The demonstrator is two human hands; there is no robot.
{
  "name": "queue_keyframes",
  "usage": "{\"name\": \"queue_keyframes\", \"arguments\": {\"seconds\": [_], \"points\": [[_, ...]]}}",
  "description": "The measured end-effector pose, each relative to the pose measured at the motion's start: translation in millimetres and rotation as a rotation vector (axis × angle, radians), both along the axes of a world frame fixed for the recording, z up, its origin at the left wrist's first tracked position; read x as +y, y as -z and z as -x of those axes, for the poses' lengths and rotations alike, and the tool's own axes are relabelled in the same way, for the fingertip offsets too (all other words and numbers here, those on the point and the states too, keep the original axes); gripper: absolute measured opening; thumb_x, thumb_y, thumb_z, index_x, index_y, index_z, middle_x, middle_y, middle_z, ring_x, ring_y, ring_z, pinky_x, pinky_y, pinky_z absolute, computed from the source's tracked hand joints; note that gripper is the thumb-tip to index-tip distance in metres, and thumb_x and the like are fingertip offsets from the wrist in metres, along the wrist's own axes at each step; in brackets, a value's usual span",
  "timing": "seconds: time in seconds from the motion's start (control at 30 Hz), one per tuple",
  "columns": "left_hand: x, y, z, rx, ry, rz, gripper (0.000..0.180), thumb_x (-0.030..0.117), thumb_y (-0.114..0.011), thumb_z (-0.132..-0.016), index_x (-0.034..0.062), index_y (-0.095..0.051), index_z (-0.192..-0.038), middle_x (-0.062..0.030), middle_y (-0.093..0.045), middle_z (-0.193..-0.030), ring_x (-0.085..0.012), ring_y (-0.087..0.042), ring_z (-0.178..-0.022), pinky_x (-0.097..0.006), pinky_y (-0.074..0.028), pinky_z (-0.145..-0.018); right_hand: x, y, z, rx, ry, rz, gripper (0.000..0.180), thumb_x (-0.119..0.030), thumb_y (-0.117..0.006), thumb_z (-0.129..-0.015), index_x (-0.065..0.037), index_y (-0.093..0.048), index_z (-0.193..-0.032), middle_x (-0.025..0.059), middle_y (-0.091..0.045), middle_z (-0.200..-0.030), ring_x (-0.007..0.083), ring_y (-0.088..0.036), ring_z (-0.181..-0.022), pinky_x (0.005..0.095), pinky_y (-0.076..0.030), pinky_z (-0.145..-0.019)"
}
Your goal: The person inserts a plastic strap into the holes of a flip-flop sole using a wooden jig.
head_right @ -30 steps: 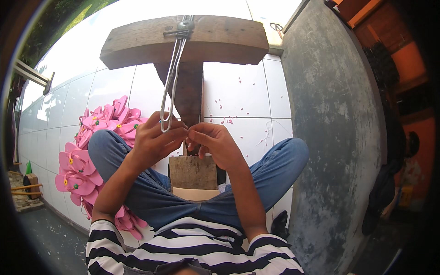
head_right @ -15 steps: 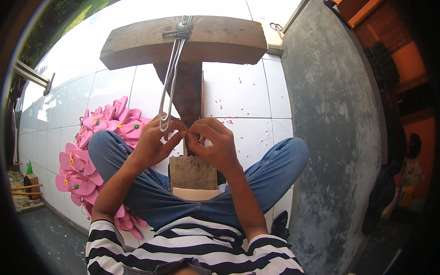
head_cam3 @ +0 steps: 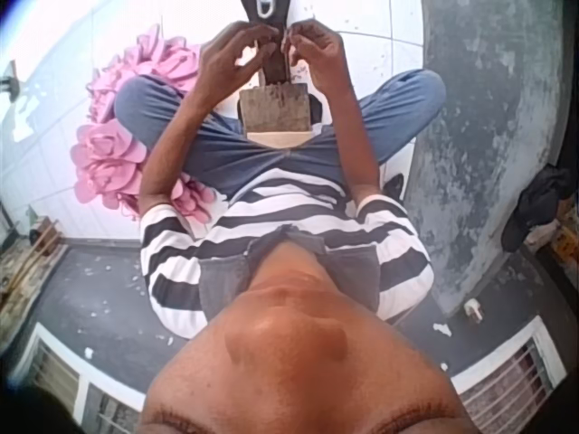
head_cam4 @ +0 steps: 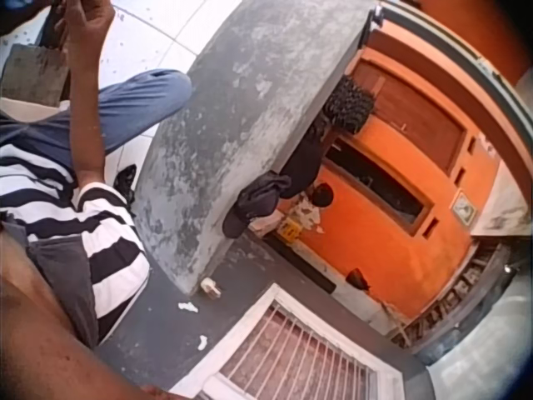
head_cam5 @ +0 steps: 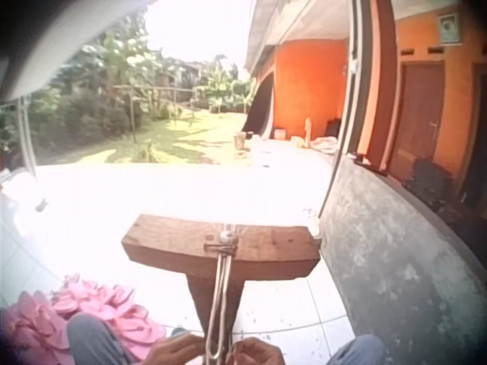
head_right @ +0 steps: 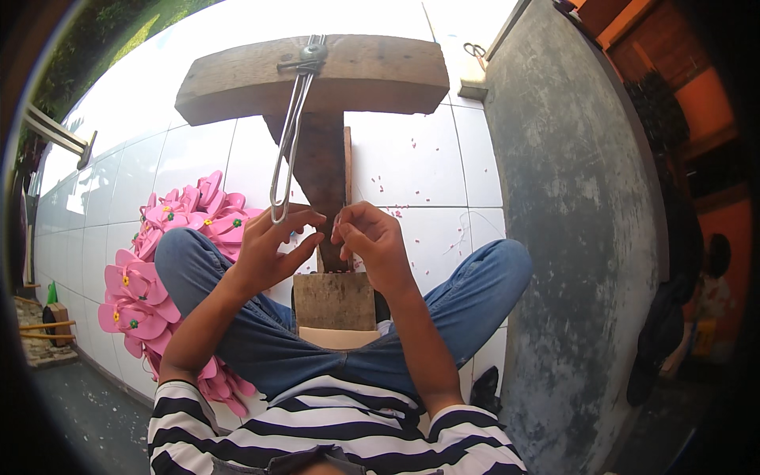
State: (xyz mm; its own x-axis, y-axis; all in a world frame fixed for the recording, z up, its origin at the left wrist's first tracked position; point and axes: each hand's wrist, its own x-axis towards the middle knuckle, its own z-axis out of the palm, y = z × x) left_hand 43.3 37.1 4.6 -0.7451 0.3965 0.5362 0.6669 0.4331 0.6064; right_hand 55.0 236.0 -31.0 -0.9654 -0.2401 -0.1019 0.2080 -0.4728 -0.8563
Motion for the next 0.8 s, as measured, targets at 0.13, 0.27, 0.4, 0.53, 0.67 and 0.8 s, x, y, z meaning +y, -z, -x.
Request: {"name": "queue_keyframes", "arguments": {"seconds": [0.13,0.27,0.4,0.53,0.67,0.8], "points": [[-0.7,2.8,3.2,0.181,0.02,0.031,0.027,0.007,-0.082,-0.074,0.008,-0.072,-0.1,-0.0053,-0.069,-0.097,-0.0188,-0.068,-0.077,-0.031,-0.055,-0.063,-5.5,-2.4,-2.2,-0.064,-0.02,0.115,0.012,-0.012,-0.064,-0.093,-0.002,-0.062,-0.099,0.0056,-0.064,-0.087,0.0113,-0.062,-0.077,0.0225,-0.048,-0.056],[-0.7,4.2,4.1,0.215,0.056,0.027,0.024,0.007,-0.081,-0.072,0.0071,-0.072,-0.095,-0.004,-0.068,-0.095,-0.018,-0.067,-0.076,-0.031,-0.056,-0.062,-6.0,0.8,-4.9,-0.157,-0.117,0.204,0.014,-0.012,-0.063,-0.094,-0.002,-0.062,-0.103,0.0028,-0.062,-0.083,0.0077,-0.058,-0.073,0.0198,-0.046,-0.057],[-2.3,1.9,5.4,0.195,0.077,0.018,0.023,0.005,-0.079,-0.073,0.0063,-0.072,-0.094,-0.0041,-0.068,-0.093,-0.0183,-0.067,-0.077,-0.031,-0.056,-0.062,-8.7,2.3,-5.6,-0.223,-0.185,0.287,0.014,-0.014,-0.062,-0.095,-0.003,-0.062,-0.104,0.0019,-0.061,-0.082,0.0059,-0.055,-0.068,0.0187,-0.043,-0.056],[-4.5,-0.8,3.9,0.143,0.073,0.026,0.023,0.004,-0.082,-0.073,0.0069,-0.071,-0.094,-0.0056,-0.07,-0.093,-0.0207,-0.07,-0.076,-0.032,-0.055,-0.065,-10.5,-1.8,-6.6,-0.257,-0.184,0.275,0.014,-0.014,-0.063,-0.095,-0.004,-0.061,-0.104,0.0006,-0.061,-0.081,0.0051,-0.054,-0.067,0.0187,-0.042,-0.056],[-5.6,-1.6,3.1,0.107,0.077,0.046,0.02,0.003,-0.08,-0.077,0.0061,-0.069,-0.093,-0.0069,-0.069,-0.094,-0.0225,-0.069,-0.075,-0.033,-0.054,-0.065,-11.0,-0.3,-6.3,-0.226,-0.185,0.215,0.015,-0.014,-0.064,-0.094,-0.003,-0.061,-0.103,0.0001,-0.06,-0.082,0.0049,-0.053,-0.066,0.0193,-0.041,-0.056],[-5.3,-0.8,2.5,0.041,0.086,0.057,0.017,0.003,-0.076,-0.081,0.005,-0.067,-0.095,-0.0086,-0.068,-0.095,-0.0241,-0.068,-0.073,-0.034,-0.054,-0.064,-8.4,4.3,-4.9,-0.017,-0.126,0.017,0.014,-0.013,-0.067,-0.092,-0.003,-0.063,-0.1,-0.0001,-0.061,-0.084,0.0066,-0.055,-0.068,0.0199,-0.042,-0.058]]}}
